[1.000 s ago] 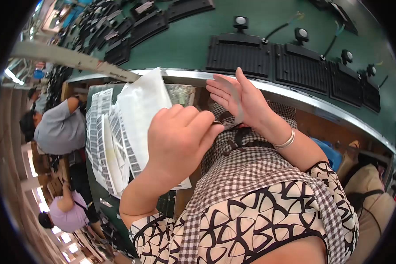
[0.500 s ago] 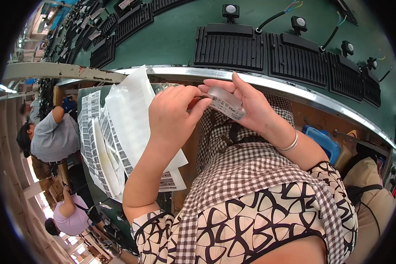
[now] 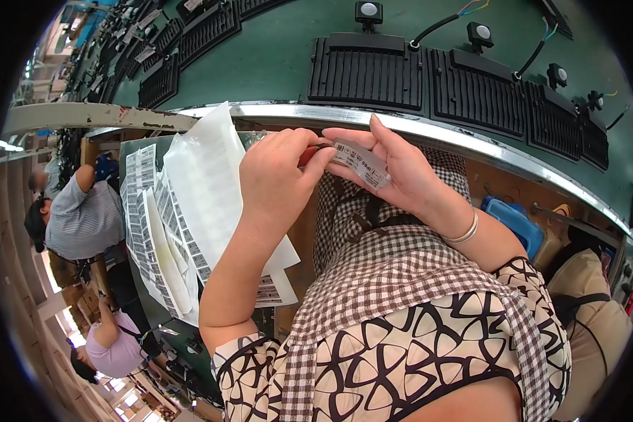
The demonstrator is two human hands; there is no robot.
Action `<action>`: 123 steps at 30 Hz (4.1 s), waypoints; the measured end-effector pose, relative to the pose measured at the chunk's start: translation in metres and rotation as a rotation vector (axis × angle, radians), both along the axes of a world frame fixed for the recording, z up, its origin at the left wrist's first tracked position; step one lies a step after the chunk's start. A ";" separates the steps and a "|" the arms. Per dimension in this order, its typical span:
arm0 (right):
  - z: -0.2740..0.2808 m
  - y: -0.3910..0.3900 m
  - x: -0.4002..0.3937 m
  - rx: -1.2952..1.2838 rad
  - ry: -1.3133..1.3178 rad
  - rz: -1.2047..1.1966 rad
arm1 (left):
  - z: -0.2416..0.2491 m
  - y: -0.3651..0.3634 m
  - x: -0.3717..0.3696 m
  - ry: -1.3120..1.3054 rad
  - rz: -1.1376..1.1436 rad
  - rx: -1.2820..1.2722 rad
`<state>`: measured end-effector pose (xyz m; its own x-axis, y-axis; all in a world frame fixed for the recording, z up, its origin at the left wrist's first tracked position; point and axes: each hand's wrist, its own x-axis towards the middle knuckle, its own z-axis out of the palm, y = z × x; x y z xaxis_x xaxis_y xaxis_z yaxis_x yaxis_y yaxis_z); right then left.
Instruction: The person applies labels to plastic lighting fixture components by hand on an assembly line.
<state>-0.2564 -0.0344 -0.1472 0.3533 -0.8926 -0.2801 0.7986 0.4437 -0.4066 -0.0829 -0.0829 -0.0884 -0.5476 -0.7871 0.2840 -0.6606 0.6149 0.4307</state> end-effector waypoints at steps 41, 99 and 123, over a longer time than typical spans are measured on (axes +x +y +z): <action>0.035 -0.102 -0.138 -0.392 1.086 -0.653 | -0.001 -0.053 0.000 0.535 0.245 0.466; 0.000 -0.099 -0.141 -0.384 1.298 -0.528 | -0.007 -0.129 -0.122 0.234 -0.022 -0.163; -0.016 -0.075 -0.105 -0.342 1.264 -0.790 | -0.032 -0.077 -0.078 -0.326 -0.015 0.002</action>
